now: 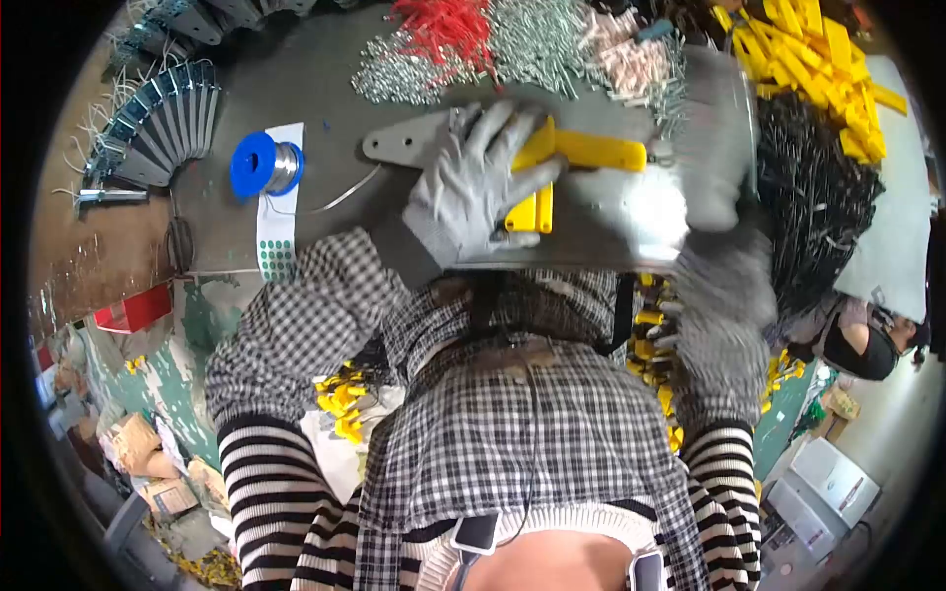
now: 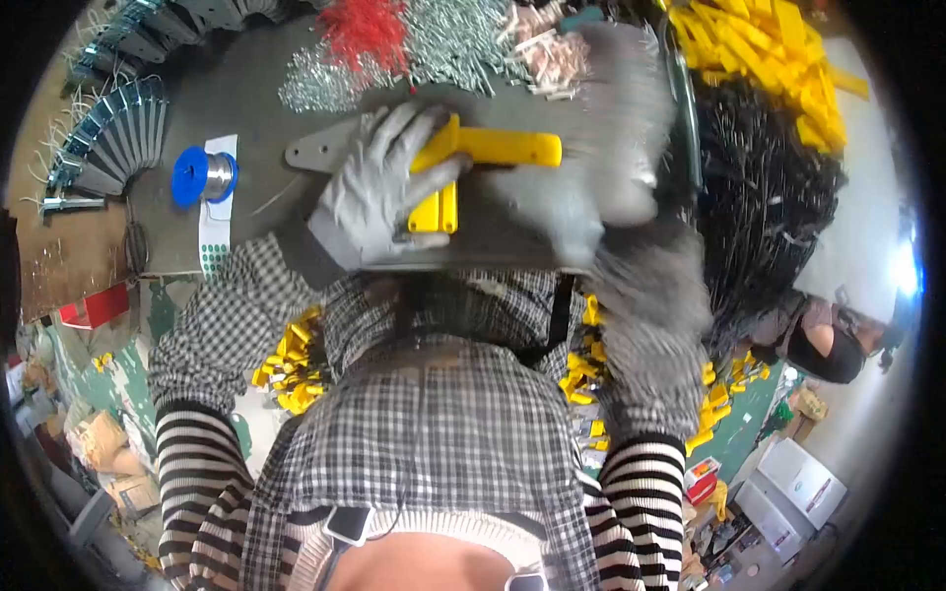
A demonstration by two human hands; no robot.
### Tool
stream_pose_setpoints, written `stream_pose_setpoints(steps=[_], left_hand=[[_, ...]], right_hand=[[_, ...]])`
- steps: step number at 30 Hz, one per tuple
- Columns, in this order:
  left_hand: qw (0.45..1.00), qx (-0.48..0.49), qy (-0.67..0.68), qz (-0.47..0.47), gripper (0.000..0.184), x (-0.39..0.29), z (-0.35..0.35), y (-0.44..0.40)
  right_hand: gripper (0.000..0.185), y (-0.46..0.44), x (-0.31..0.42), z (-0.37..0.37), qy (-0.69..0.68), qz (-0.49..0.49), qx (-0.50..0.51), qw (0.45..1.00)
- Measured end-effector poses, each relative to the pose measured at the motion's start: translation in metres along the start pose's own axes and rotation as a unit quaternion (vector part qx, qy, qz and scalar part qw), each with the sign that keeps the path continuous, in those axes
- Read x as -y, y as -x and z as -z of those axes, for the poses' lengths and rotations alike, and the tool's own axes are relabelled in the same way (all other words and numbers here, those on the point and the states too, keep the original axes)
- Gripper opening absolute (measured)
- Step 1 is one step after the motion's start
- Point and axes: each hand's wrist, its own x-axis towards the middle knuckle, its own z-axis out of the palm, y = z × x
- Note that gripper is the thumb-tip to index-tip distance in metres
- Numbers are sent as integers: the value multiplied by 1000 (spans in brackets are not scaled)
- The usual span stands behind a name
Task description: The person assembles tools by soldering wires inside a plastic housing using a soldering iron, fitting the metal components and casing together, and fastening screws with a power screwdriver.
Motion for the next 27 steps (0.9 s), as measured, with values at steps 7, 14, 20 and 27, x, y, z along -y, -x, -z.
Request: stream_pose_setpoints(steps=[7, 14, 20, 27], left_hand=[[998, -33, 51, -14, 79, -1, 16, -5], [996, -40, 60, 48, 82, -41, 16, 10], [996, -33, 75, 33, 84, -38, 21, 13], [966, -108, 186, 142, 21, 38, 29, -40]], right_hand=[[31, -28, -22, -41, -211, -169, -283, 920], [34, -5, -29, -41, -140, -71, -174, 972], [30, -87, -3, -40, -63, -122, -147, 979], [47, -61, -10, -10, -65, -127, -51, 988]])
